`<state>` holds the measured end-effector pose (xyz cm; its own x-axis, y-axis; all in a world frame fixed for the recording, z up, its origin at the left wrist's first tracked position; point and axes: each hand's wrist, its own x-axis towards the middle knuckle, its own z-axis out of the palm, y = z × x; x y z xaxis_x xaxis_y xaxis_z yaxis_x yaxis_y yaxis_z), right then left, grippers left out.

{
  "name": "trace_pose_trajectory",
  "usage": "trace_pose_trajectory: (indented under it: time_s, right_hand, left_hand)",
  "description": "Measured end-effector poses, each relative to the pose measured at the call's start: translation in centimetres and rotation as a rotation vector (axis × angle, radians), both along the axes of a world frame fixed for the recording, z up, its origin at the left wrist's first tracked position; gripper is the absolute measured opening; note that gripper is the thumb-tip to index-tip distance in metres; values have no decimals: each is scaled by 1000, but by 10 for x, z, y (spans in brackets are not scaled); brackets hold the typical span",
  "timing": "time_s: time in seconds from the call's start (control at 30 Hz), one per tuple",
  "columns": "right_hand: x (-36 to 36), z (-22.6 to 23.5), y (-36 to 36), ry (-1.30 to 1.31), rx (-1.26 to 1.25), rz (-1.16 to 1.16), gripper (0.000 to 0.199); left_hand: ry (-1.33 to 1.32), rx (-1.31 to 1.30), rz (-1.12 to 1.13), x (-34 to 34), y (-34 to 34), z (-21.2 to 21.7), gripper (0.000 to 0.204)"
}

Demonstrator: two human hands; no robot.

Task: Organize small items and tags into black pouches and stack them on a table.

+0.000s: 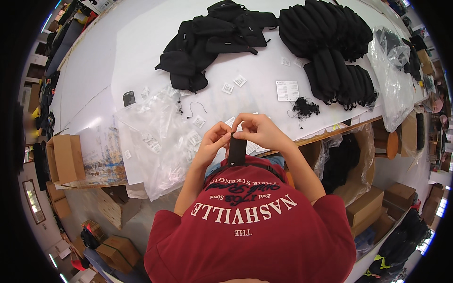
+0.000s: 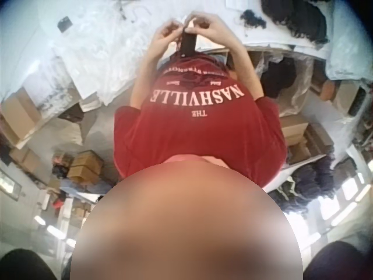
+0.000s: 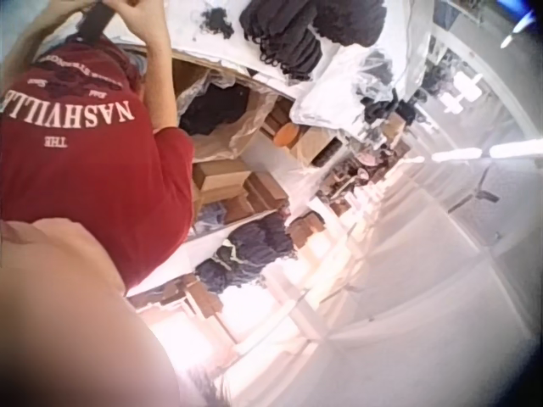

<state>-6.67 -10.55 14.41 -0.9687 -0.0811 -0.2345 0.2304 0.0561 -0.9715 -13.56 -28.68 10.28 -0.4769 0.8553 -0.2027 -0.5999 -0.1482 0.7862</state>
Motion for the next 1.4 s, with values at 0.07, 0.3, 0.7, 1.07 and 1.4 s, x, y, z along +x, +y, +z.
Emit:
trace_pose_trajectory:
  time_s: [0.07, 0.3, 0.7, 1.07, 1.4]
  right_hand:
    - [-4, 1, -2, -34, -140, 13, 11]
    - [-15, -10, 6, -116, -211, 47, 16]
    - [-9, -34, 25, -166, -180, -210, 10]
    - [-4, -44, 30, -148, -137, -219, 13]
    - [27, -25, 50, -122, 51, -241, 15]
  left_hand:
    - [154, 4, 22, -3, -2, 3, 11]
    - [233, -35, 303, -19, 27, -4, 8]
    - [464, -1187, 781, -314, 20, -158, 94]
    - [187, -483, 447, -258, 57, -92, 52]
    - [1596, -597, 68, -71, 20, -103, 68]
